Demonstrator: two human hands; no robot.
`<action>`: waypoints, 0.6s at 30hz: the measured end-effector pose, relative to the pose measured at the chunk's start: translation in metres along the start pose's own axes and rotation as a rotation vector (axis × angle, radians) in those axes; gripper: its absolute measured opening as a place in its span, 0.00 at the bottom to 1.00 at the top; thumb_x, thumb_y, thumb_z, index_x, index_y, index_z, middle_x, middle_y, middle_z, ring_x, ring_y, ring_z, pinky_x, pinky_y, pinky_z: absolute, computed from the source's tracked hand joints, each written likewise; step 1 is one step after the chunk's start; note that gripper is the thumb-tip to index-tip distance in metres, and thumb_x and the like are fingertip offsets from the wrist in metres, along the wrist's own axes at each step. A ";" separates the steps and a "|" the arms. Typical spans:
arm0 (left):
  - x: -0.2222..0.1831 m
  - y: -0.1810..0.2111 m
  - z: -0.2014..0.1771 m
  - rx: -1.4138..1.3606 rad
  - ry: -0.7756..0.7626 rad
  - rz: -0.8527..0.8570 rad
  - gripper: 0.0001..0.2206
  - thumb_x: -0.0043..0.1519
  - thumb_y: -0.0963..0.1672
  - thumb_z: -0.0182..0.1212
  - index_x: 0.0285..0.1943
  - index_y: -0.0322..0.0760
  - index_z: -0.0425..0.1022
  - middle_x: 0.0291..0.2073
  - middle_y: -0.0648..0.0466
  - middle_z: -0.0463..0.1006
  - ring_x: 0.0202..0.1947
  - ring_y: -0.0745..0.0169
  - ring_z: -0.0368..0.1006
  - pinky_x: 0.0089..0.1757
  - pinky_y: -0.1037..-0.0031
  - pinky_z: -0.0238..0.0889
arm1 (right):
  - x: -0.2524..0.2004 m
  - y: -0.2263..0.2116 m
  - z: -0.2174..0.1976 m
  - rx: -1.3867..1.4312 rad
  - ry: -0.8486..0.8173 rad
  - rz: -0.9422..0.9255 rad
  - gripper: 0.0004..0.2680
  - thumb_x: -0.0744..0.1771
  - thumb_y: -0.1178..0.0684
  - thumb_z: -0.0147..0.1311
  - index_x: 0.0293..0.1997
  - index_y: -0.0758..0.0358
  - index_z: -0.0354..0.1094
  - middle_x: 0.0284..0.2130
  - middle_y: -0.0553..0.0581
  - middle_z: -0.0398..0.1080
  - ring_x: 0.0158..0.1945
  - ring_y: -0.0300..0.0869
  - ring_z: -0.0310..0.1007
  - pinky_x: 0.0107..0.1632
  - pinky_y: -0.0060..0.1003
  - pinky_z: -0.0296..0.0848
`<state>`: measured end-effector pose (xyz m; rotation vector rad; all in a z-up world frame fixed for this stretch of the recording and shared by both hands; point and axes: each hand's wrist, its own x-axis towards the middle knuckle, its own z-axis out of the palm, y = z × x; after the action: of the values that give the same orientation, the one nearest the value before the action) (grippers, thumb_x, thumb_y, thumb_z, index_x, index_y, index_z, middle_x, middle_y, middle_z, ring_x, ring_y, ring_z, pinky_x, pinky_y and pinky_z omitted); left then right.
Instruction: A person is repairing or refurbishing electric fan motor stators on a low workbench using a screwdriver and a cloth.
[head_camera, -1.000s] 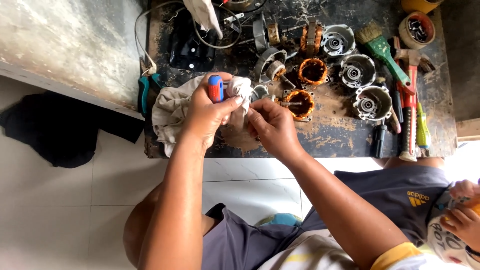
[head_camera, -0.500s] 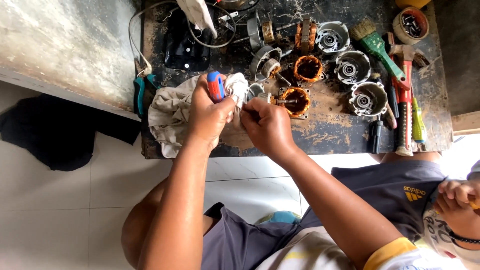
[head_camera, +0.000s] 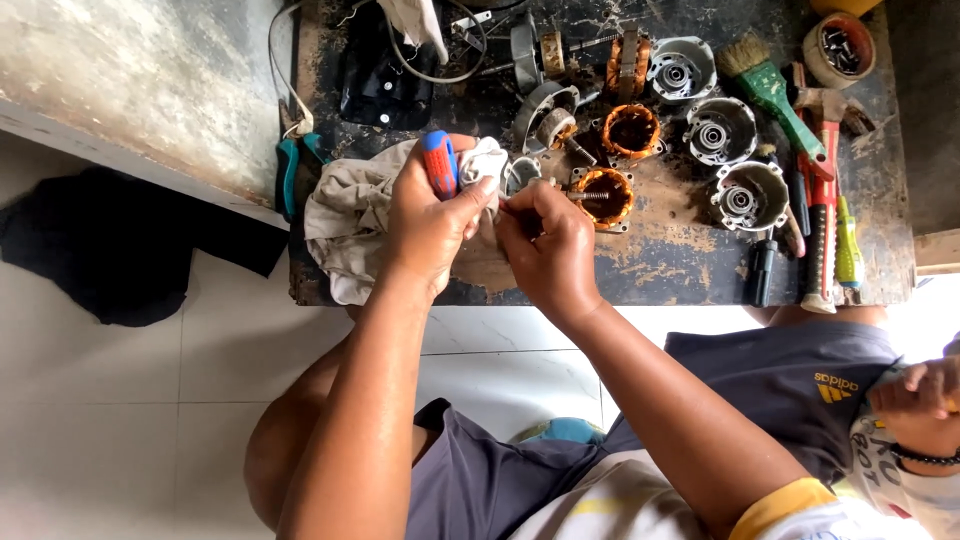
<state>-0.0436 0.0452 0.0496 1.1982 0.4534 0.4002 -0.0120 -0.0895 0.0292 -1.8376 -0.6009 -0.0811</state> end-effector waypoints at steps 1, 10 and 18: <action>0.000 0.001 0.000 0.001 -0.003 -0.002 0.18 0.56 0.34 0.67 0.54 0.28 0.70 0.28 0.50 0.69 0.15 0.69 0.65 0.17 0.81 0.60 | -0.001 0.001 0.000 0.024 -0.002 -0.004 0.04 0.64 0.65 0.62 0.36 0.63 0.72 0.22 0.59 0.73 0.26 0.48 0.75 0.31 0.40 0.73; -0.001 0.011 -0.003 -0.080 -0.104 -0.022 0.16 0.57 0.36 0.68 0.52 0.27 0.71 0.27 0.50 0.70 0.16 0.70 0.66 0.17 0.81 0.63 | 0.000 0.000 -0.005 0.632 -0.268 0.388 0.11 0.73 0.54 0.46 0.36 0.69 0.70 0.14 0.51 0.59 0.17 0.36 0.59 0.24 0.31 0.66; 0.001 0.013 -0.005 -0.080 -0.131 -0.026 0.15 0.59 0.37 0.68 0.53 0.30 0.71 0.30 0.50 0.71 0.17 0.71 0.66 0.19 0.82 0.65 | -0.003 -0.009 -0.006 0.310 -0.130 0.138 0.05 0.69 0.57 0.59 0.38 0.68 0.71 0.20 0.56 0.67 0.26 0.39 0.65 0.32 0.34 0.66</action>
<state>-0.0460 0.0535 0.0603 1.1327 0.3366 0.3126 -0.0177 -0.0937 0.0383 -1.5843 -0.5415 0.2143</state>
